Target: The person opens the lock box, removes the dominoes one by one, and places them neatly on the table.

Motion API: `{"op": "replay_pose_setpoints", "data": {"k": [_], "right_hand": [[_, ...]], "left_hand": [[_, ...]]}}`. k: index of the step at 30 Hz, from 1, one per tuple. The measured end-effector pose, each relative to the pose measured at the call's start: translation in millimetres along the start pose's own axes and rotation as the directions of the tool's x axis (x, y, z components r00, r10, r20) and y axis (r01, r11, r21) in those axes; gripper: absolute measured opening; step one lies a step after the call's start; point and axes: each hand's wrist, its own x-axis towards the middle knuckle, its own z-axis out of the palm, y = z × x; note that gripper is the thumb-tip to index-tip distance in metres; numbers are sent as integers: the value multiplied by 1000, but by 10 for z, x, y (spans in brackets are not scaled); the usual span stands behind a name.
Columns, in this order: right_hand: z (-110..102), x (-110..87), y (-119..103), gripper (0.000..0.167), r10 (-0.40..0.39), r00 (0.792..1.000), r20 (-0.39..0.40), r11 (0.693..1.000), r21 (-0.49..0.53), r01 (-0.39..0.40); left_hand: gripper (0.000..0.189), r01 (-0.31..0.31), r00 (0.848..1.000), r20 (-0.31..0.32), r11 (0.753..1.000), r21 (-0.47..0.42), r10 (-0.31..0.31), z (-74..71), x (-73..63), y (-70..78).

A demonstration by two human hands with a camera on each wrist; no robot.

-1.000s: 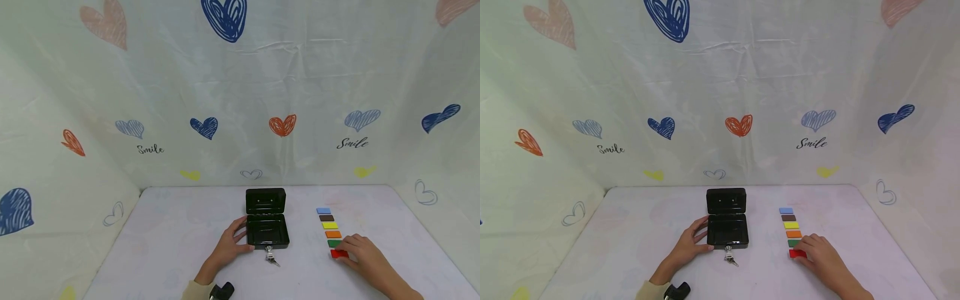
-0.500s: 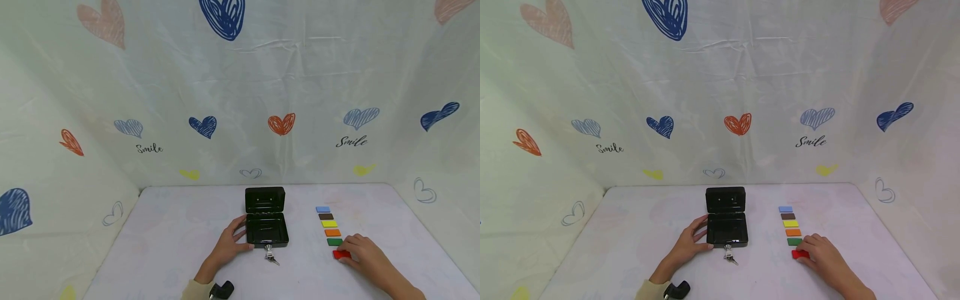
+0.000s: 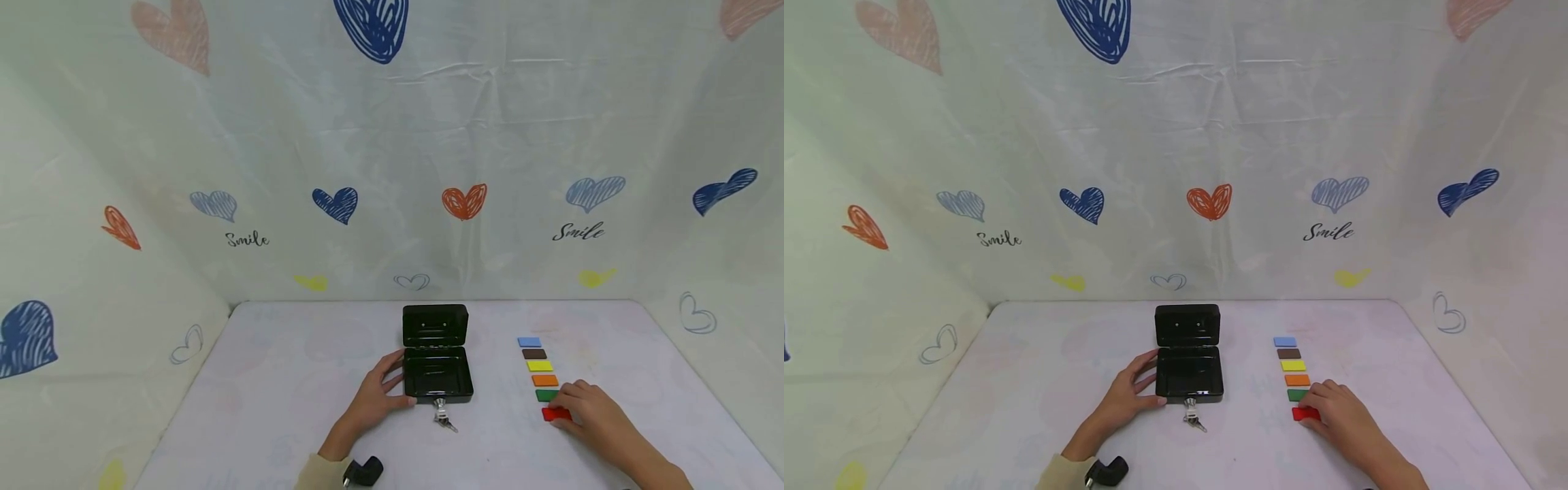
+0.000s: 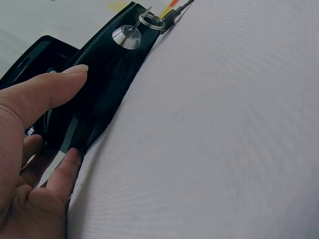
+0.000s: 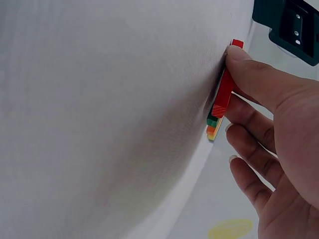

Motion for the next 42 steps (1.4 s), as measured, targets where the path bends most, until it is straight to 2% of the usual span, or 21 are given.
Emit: {"op": "replay_pose_setpoints", "data": {"k": [7, 14, 25, 42], "right_hand": [[-7, 31, 4, 23, 17, 1000, 24, 1000, 7, -17], [-4, 31, 9, 24, -16, 1000, -12, 1000, -10, 16], [8, 28, 24, 24, -28, 999, -25, 1000, -13, 28], [6, 46, 11, 26, 19, 1000, -9, 1000, 2, -19]], "left_hand": [[96, 4, 1000, 0, 1000, 4, -4, 2, 4, 16], [96, 4, 1000, -4, 1000, -2, -4, 7, -8, 18], [96, 9, 1000, -10, 1000, -7, -10, 12, -11, 11], [97, 23, 1000, -18, 1000, -13, -23, 24, -35, 51]]}}
